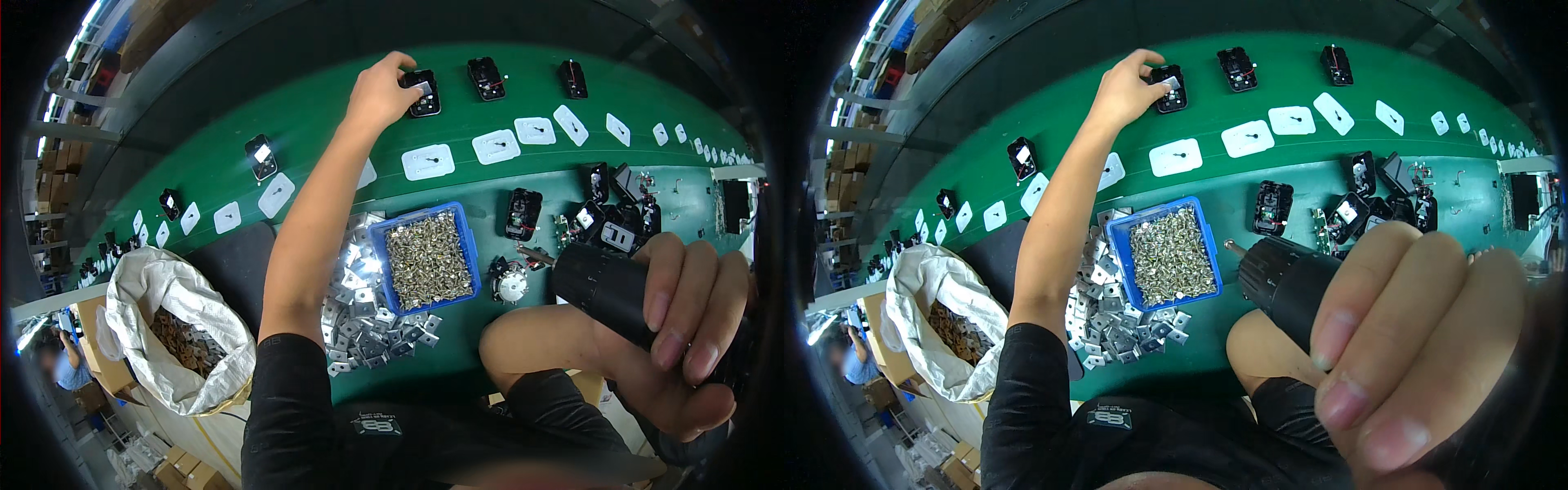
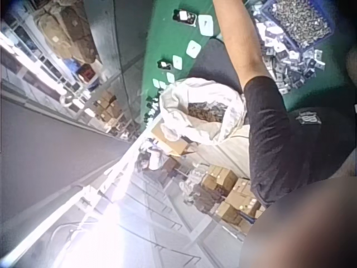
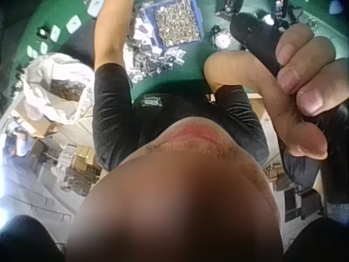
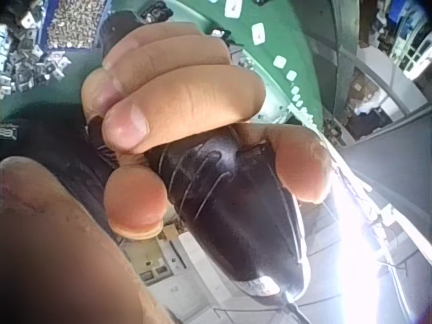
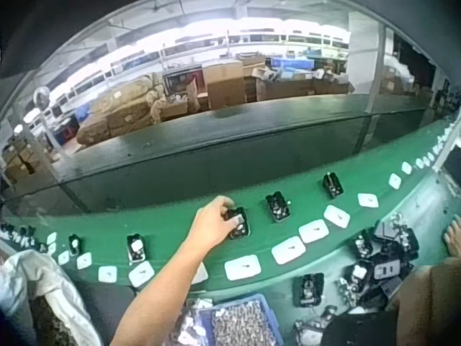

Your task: Assembling electronic components using an electric screwdriver at a factory workbench.

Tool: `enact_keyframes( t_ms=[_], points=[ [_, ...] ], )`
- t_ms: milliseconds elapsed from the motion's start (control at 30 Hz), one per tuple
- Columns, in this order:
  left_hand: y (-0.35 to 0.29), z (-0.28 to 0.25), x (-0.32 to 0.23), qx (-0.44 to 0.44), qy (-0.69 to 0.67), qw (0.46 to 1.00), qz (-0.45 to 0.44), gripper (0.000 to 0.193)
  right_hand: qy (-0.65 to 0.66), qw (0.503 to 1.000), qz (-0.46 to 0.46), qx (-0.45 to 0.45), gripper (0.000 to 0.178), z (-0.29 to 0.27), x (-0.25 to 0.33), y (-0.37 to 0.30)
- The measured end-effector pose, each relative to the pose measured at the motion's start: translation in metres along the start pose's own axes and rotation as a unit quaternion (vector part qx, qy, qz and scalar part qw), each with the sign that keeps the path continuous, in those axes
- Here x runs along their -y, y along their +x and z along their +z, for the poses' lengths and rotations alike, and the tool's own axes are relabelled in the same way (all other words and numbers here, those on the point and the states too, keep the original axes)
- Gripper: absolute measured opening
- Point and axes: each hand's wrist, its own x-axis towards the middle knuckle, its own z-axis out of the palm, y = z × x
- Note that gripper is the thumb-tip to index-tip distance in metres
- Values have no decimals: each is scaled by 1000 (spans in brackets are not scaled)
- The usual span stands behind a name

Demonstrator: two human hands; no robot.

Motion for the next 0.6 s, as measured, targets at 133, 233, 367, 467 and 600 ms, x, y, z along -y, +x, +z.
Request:
enact_keyframes(
  t_ms=[133,233,367,467,600],
  points=[
    [20,-4,17,82,-53,995,-22,33,3,1000,1,5,51,0,-1,1],
    [17,-5,17,108,-58,992,-24,44,1,1000,-1,10,51,-3,-1,0],
    [-7,-13,20,120,-95,985,74,82,-10,1000,-2,8,51,-4,0,0],
    [-18,-14,21,77,58,980,174,86,-12,1000,0,10,51,0,-4,3],
    [-19,-15,24,53,79,981,168,83,16,1000,-27,2,46,15,-17,8]
  ],
)
